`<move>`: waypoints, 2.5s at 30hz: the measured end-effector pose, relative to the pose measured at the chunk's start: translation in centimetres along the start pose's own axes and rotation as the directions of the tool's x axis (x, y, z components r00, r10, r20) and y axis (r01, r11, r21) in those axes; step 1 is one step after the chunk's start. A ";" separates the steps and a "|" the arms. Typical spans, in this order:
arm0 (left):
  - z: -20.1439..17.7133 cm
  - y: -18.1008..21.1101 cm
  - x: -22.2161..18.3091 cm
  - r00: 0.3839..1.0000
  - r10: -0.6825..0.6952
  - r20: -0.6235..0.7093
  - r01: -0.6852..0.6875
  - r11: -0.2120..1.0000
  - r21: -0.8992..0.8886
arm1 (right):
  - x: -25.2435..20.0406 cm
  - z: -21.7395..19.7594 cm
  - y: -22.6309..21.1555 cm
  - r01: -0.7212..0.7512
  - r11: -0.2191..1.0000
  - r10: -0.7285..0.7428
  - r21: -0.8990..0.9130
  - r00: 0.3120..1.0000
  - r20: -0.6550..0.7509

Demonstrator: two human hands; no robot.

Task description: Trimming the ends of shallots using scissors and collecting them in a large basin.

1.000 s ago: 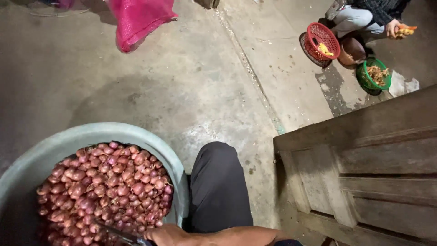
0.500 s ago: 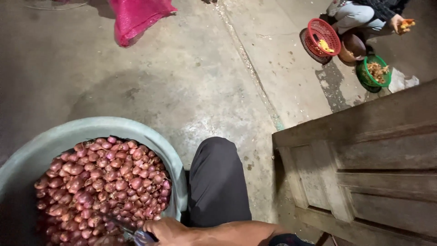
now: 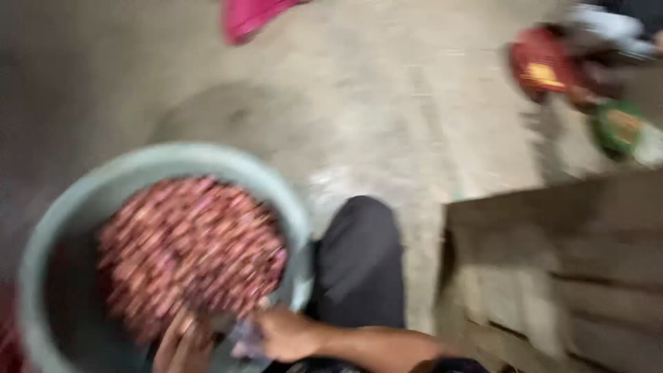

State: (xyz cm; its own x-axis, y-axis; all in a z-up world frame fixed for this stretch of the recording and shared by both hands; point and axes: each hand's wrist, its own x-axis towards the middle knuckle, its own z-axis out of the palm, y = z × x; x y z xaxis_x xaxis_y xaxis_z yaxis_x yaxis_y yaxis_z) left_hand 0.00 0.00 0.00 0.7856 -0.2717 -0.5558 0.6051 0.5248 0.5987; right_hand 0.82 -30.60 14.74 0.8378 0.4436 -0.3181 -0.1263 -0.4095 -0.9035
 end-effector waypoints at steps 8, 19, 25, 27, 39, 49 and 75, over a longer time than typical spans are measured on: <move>12.8 5.4 -1.7 0.941 0.228 -0.252 -0.235 0.972 0.003 | -0.1 0.5 0.2 -0.299 -0.015 0.529 0.954 0.808 0.261; 14.3 5.9 -2.4 0.942 0.327 -0.074 -0.299 0.920 0.254 | 0.6 0.2 -1.4 -0.048 0.893 -0.007 -0.447 0.993 -0.121; 12.8 2.7 -0.8 0.908 0.375 -0.188 -0.332 0.916 0.226 | 0.8 0.3 -0.9 0.075 0.888 -0.166 -0.454 0.973 -0.163; 12.9 2.6 -1.2 0.904 0.379 -0.195 -0.331 0.912 0.241 | 0.6 0.2 -0.8 0.013 0.924 -0.068 -0.383 0.989 -0.133; 13.6 4.2 -1.7 0.884 0.388 -0.259 -0.283 0.888 0.364 | 0.8 -0.3 -2.1 0.014 0.867 -0.084 -0.498 0.989 -0.119; 16.2 7.3 -2.5 0.851 0.436 -0.293 -0.219 0.801 0.557 | 0.1 0.3 -0.1 -0.065 0.918 0.027 -0.391 0.994 -0.102; 13.8 11.8 -3.8 0.963 0.146 0.226 -0.229 0.886 0.403 | 1.2 -1.4 -1.1 0.062 0.976 -0.050 -0.211 0.997 0.064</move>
State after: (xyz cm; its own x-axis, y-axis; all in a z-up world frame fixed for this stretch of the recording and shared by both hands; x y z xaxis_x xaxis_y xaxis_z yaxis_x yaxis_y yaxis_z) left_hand 5.92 -3.89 17.16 0.8741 -0.3673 -0.3179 0.4086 0.2018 0.8901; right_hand 2.68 -30.68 15.78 0.8072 0.5138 -0.2904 0.0410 -0.5397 -0.8409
